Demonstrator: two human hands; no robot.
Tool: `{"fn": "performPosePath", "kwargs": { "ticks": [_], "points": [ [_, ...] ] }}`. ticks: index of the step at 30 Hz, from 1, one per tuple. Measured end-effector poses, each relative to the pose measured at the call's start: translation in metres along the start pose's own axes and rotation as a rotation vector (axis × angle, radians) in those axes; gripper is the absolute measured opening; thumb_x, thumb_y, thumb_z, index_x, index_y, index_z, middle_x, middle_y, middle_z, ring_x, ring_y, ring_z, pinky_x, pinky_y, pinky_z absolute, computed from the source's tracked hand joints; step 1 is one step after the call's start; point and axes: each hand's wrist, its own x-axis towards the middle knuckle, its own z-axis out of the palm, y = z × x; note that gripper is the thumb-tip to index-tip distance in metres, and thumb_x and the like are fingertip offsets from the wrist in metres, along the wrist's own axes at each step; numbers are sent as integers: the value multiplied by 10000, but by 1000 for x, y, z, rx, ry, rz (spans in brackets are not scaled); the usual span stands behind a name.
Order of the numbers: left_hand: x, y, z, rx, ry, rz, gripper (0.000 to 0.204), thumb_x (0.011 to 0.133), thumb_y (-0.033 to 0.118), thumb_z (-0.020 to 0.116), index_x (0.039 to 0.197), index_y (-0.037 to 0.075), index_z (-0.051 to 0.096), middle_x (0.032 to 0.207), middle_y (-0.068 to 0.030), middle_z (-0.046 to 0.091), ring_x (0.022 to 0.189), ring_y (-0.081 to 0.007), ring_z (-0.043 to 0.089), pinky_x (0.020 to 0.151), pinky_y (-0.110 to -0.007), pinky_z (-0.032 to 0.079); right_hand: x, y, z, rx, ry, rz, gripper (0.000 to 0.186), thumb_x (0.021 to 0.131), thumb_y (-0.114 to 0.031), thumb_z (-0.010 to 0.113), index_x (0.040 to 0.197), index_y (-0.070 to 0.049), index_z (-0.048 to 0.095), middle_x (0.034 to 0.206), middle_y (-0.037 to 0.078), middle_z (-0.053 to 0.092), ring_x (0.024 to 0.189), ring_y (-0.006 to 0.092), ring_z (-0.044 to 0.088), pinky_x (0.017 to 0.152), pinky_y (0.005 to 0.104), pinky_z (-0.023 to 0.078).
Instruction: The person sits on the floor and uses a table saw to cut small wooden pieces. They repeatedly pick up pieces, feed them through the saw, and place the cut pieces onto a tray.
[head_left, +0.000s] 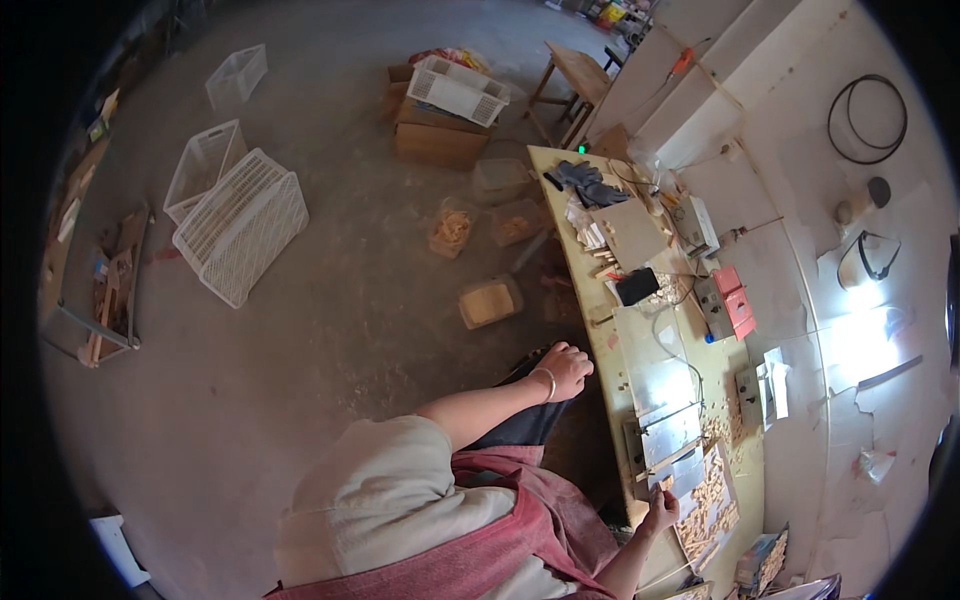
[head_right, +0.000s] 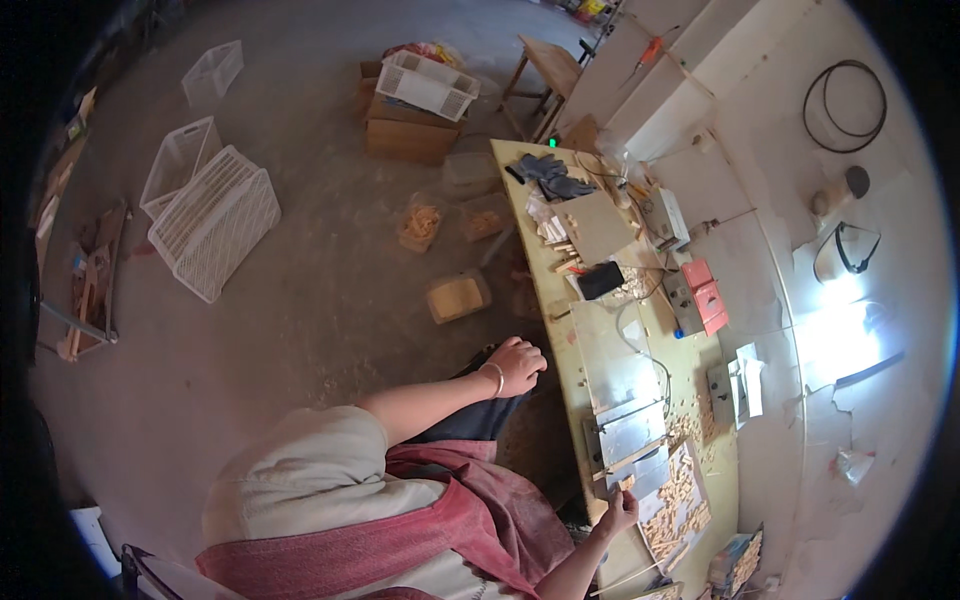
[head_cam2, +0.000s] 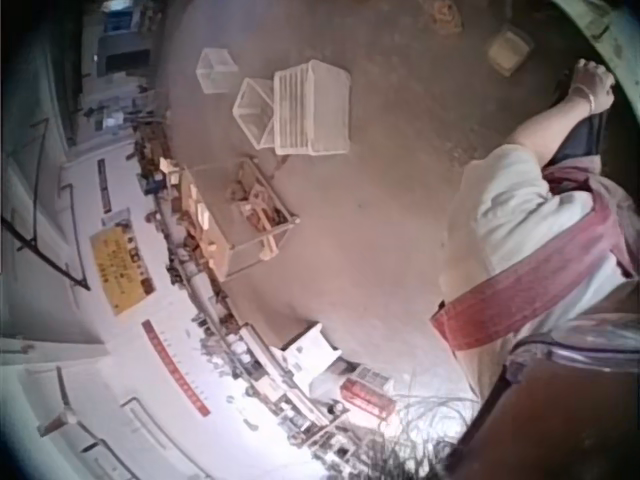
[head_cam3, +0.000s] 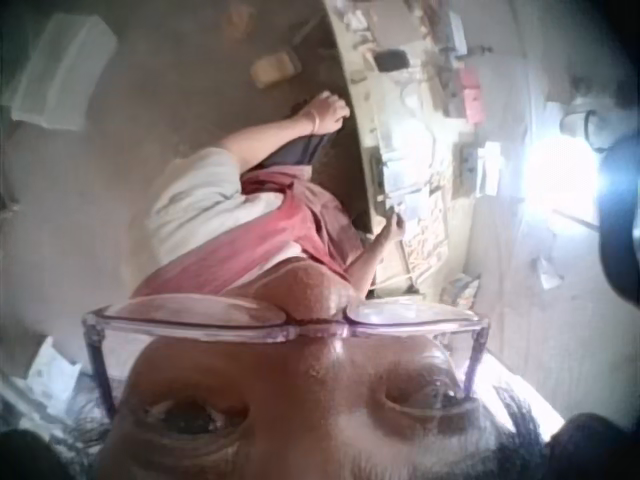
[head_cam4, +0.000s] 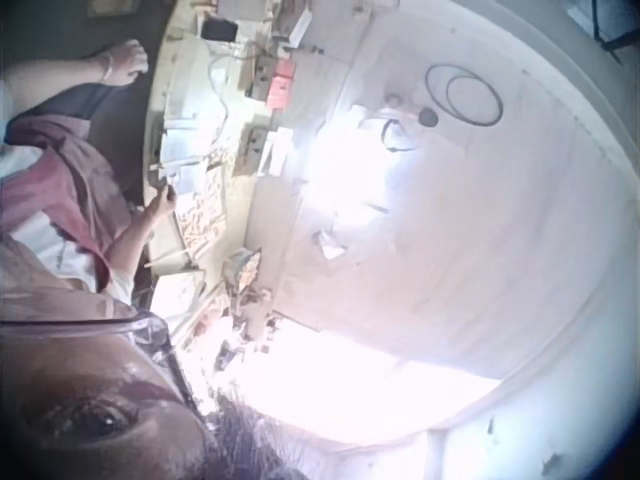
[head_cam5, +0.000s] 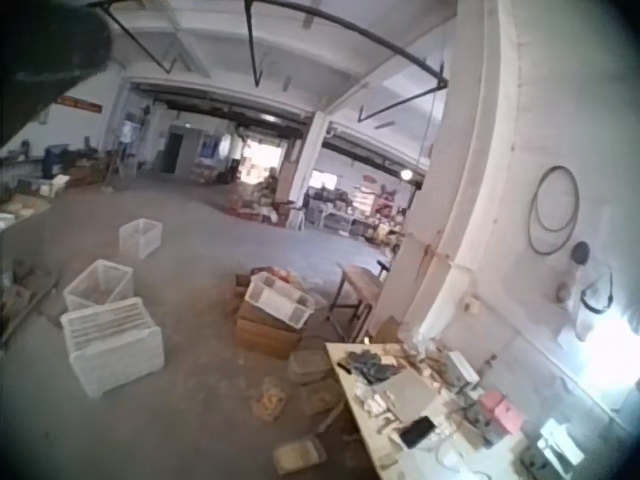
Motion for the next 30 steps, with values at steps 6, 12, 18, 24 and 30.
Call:
{"fn": "performPosePath", "kwargs": {
  "ticks": [6, 12, 18, 24, 30],
  "points": [
    [0, 1, 0, -4, 9, 4, 83, 834, 148, 672, 915, 136, 684, 947, -46, 664, 1010, -249, 632, 942, -411, 434, 2, 5, -9, -128, -38, -8, 80, 870, 49, 720, 943, 17, 708, 877, 49, 697, 728, 111, 623, 667, 240, 512],
    [-1, 1, 2, -13, 26, 11, 77, 838, 156, 670, 912, 134, 680, 954, -47, 669, 1011, -249, 633, 940, -412, 433, -1, -3, -3, -324, 1, -77, 144, 797, 30, 698, 937, 38, 729, 858, 55, 701, 754, 134, 617, 718, 276, 517],
    [-5, -3, -1, -11, 28, -1, 73, 840, 147, 661, 909, 133, 683, 949, -57, 669, 1012, -259, 636, 950, -422, 432, -2, -6, 2, -388, 6, -65, 159, 788, -11, 713, 937, 39, 737, 853, 68, 707, 750, 143, 618, 718, 293, 523],
    [6, 4, 6, -64, 84, 83, 96, 771, 129, 673, 846, 157, 727, 873, -65, 698, 936, -289, 668, 895, -461, 465, -9, 6, -8, -655, 145, -175, 259, 822, -175, 884, 894, 12, 720, 839, 66, 705, 752, 156, 632, 697, 307, 527],
    [9, -11, -12, -30, 15, 138, 160, 835, 109, 687, 987, 115, 736, 979, -90, 735, 939, -300, 687, 850, -464, 499, -27, -34, 37, -594, 149, -306, 205, 845, -127, 820, 917, 5, 680, 809, 88, 626, 775, 205, 604, 739, 334, 501]
  ]
}}
